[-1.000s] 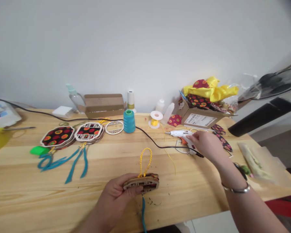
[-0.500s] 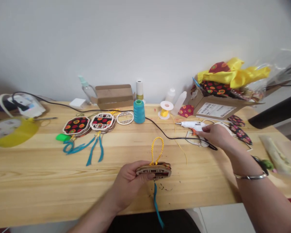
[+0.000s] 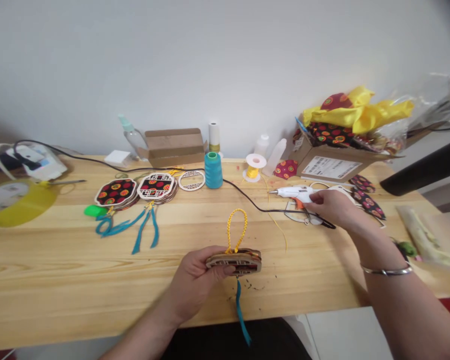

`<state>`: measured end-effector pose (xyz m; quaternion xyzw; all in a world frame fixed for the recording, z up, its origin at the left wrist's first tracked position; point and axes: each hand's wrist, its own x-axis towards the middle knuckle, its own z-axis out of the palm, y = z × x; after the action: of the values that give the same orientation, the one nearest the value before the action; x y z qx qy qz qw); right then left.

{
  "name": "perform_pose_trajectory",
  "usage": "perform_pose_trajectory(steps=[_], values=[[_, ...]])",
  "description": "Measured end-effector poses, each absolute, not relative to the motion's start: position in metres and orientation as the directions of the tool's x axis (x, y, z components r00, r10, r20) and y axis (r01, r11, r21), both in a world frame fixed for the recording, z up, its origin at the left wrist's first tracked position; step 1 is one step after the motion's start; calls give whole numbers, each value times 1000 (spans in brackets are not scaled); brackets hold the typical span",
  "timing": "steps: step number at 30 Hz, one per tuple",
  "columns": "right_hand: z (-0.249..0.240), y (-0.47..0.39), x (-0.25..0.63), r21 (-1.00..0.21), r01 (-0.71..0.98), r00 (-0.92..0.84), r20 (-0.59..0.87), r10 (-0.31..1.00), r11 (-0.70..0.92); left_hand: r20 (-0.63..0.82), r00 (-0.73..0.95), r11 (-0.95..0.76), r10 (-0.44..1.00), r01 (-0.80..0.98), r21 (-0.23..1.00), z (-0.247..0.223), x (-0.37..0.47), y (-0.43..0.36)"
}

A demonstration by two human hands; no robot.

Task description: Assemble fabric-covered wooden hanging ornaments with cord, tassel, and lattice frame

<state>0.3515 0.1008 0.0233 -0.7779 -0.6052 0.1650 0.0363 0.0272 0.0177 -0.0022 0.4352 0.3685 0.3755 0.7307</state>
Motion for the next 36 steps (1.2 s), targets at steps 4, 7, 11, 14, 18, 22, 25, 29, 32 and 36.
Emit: perform_pose_trajectory(steps=[4,7,11,14,18,22,25,29,32,36], values=[[25,99,353,-311,923,145,-262,954,-226,-220,420,355,880,-276,893,-5,26,17],[26,97,354,-342,912,125,-292,948,-225,-195,445,370,874,-351,860,-7,26,18],[30,92,359,-395,888,146,-243,959,-236,-201,452,381,869,-351,856,-8,26,18],[37,83,362,-508,830,170,-165,972,-231,-198,454,385,869,-368,846,-7,25,17],[43,70,360,-732,657,202,-56,978,-177,-185,465,387,866,-389,836,-6,25,18],[35,66,352,-925,375,250,39,968,-60,-197,455,388,868,-377,841,-6,25,18],[27,65,346,-972,226,297,137,945,70,-210,445,388,871,-358,849,-7,24,18],[24,59,340,-967,213,221,186,957,139,-218,421,374,880,-334,865,-9,24,16],[27,51,337,-963,240,153,165,974,125,-233,410,371,882,-297,880,-10,24,16],[33,43,336,-932,335,30,157,987,138,-229,421,365,878,-278,889,-7,25,16]])
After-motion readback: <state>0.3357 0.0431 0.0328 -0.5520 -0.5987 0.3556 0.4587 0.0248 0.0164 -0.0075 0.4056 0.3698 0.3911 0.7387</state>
